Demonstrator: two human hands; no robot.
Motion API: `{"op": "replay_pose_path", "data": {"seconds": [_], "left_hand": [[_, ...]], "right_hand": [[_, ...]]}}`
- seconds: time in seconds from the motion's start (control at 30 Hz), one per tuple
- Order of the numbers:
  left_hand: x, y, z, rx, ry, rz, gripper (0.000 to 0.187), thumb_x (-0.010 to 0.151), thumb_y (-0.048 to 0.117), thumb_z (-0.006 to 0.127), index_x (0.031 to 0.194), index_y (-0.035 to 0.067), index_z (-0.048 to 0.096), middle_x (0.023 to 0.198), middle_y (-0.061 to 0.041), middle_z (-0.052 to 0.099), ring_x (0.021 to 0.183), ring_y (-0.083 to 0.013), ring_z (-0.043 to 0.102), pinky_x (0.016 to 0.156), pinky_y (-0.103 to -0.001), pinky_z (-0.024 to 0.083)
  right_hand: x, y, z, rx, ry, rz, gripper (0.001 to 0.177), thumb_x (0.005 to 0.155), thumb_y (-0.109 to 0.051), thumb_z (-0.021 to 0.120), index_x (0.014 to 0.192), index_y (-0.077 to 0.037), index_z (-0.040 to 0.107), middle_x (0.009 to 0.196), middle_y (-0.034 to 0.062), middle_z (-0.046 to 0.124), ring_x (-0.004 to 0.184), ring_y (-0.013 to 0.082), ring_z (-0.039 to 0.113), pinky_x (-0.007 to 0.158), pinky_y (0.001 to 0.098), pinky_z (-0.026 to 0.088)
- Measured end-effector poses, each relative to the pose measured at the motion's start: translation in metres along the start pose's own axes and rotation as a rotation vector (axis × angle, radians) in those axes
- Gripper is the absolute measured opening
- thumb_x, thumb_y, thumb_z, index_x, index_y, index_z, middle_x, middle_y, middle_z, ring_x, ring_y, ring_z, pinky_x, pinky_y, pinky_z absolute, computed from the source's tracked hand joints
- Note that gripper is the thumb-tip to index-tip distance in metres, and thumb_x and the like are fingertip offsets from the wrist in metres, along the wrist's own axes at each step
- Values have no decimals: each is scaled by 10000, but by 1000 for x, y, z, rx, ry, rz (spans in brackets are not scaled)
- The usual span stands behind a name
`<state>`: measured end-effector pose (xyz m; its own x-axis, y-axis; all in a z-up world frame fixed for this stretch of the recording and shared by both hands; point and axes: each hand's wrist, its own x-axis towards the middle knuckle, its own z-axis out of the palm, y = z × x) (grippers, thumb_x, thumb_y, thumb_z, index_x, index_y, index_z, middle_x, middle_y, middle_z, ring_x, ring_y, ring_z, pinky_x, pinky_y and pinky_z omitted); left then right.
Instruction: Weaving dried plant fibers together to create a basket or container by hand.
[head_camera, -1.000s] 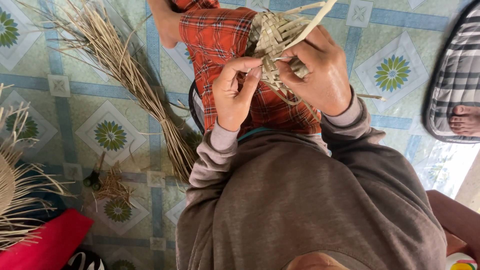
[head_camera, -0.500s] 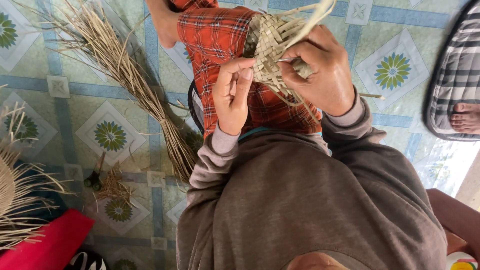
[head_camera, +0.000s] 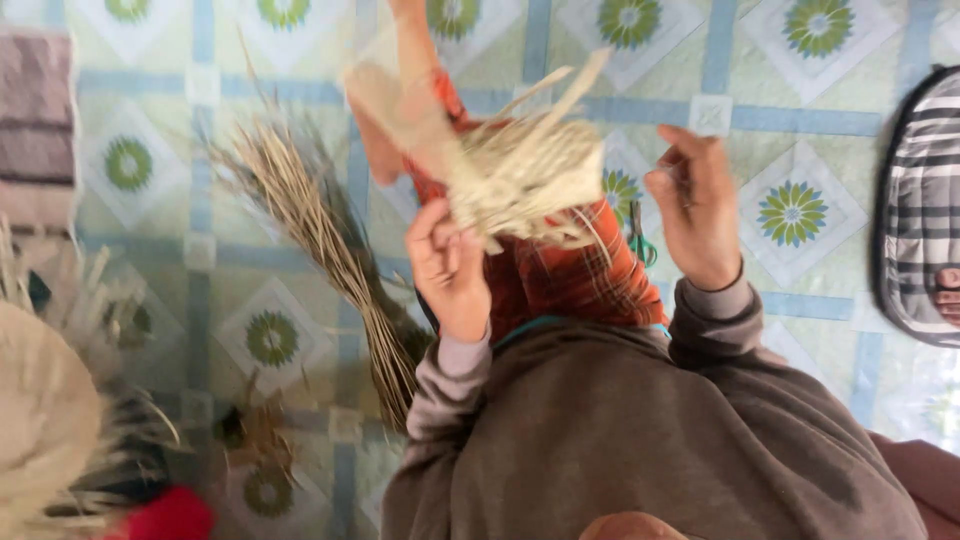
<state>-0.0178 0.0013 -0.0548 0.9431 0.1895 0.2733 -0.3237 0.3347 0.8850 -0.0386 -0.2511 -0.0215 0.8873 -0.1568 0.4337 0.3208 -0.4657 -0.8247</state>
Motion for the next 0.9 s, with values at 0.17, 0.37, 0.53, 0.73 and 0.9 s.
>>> {"op": "replay_pose_path", "data": {"seconds": [0.17,0.37,0.53,0.73,0.9], "left_hand": [[5,9,-3,-595,-5,-400,479,1025,85,599,1487,88,474,1107,73,660,982,-82,646,874,-265,514],[-9,-33,-23,-798,36,-554,157,1041,96,588,1150,148,690,1167,-34,751,969,-194,728,970,-458,542],[-6,-27,-17,-736,-88,-389,428,1068,97,510,1496,106,520,1498,-90,569,1295,-277,603,1081,-591,479],[-2,-52,-35,-507,-38,-212,250,1050,17,559,1286,20,642,1152,-65,738,845,-179,723,840,-477,643],[-14,-48,-76,-1028,184,-191,166,1029,140,632,1173,87,696,1099,-35,730,1033,-203,681,1047,-401,544]], "right_hand": [[-14,18,11,-207,-57,-127,294,1001,63,594,1286,134,583,935,281,545,846,486,577,742,519,500],[-33,34,27,-63,-124,-41,232,1021,-34,592,1227,59,644,965,225,691,880,458,682,786,495,543],[-24,27,29,50,-185,-73,274,1027,-18,571,1273,71,650,1169,271,719,1058,452,696,882,529,554],[-22,40,26,-50,-161,-109,411,984,12,633,1393,47,624,1014,241,672,890,424,686,753,472,564],[-28,44,7,-243,-55,-181,263,1010,54,642,1255,149,646,986,300,660,844,501,661,752,514,550]]}}
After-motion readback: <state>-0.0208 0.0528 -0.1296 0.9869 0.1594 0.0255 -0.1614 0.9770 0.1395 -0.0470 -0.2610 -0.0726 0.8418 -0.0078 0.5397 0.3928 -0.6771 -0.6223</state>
